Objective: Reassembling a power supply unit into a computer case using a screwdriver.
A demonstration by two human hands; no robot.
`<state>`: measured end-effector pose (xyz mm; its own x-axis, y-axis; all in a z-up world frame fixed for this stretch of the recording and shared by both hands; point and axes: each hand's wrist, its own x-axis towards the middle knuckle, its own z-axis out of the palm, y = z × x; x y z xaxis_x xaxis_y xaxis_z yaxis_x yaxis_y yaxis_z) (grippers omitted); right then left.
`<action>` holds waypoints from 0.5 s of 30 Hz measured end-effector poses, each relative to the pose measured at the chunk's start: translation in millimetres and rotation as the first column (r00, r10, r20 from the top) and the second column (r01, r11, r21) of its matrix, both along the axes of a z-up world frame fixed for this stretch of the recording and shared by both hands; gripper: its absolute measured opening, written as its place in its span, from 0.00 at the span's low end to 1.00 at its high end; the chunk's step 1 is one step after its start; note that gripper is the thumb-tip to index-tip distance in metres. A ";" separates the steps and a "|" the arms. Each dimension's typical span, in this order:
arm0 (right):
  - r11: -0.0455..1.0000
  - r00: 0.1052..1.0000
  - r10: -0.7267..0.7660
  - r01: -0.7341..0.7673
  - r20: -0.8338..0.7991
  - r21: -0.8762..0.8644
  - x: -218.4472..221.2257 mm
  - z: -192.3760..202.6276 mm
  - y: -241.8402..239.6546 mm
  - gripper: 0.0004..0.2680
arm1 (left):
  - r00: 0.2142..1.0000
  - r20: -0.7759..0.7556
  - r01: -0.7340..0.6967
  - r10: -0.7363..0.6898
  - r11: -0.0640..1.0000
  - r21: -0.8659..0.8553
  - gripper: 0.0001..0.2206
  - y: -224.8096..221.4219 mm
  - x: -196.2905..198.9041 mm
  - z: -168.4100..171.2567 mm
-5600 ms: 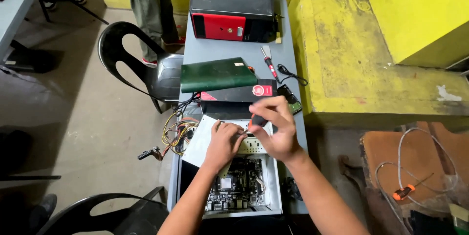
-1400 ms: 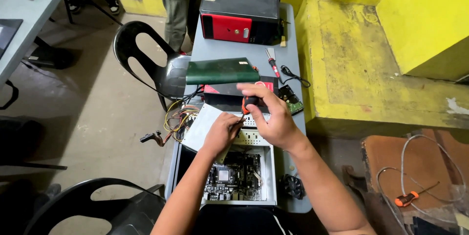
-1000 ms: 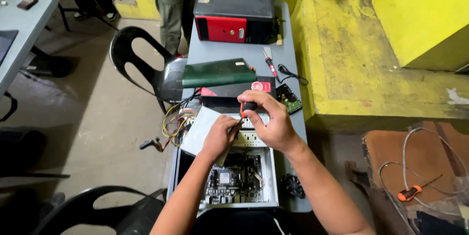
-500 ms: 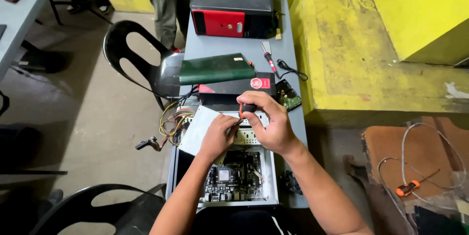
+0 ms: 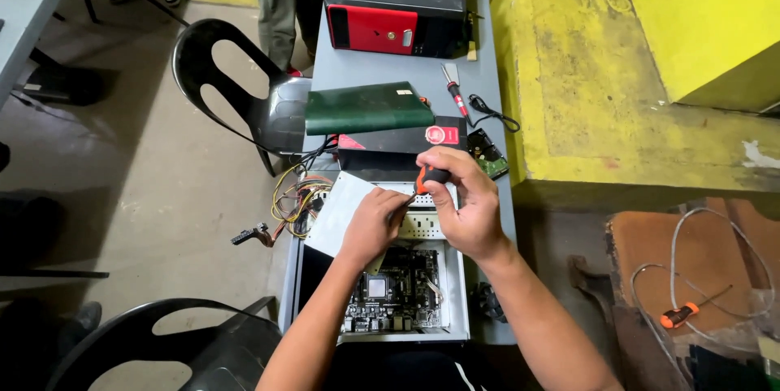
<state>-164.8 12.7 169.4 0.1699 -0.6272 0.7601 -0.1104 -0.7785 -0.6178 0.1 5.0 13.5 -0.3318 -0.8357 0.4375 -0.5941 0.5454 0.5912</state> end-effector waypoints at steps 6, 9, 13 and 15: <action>0.998 0.998 -0.058 0.058 0.007 -0.010 4.1 0.2 2.8 0.10 | 1.000 -0.005 0.008 -0.008 1.000 -0.024 0.06 -1.8 -0.8 1.6; 0.998 0.998 -0.058 0.058 0.003 -0.024 6.8 -0.1 3.1 0.09 | 1.000 -0.018 0.008 -0.008 1.000 -0.011 0.05 -2.4 -1.0 1.1; 1.000 1.000 -0.028 0.028 0.003 -0.003 7.6 -5.9 4.6 0.10 | 1.000 -0.014 -0.004 0.004 1.000 -0.006 0.05 -3.7 -1.9 -2.6; 0.999 1.000 -0.012 0.012 0.007 0.045 8.3 -12.7 2.8 0.10 | 1.000 -0.022 0.006 -0.006 1.000 0.021 0.05 -9.3 -0.3 -15.3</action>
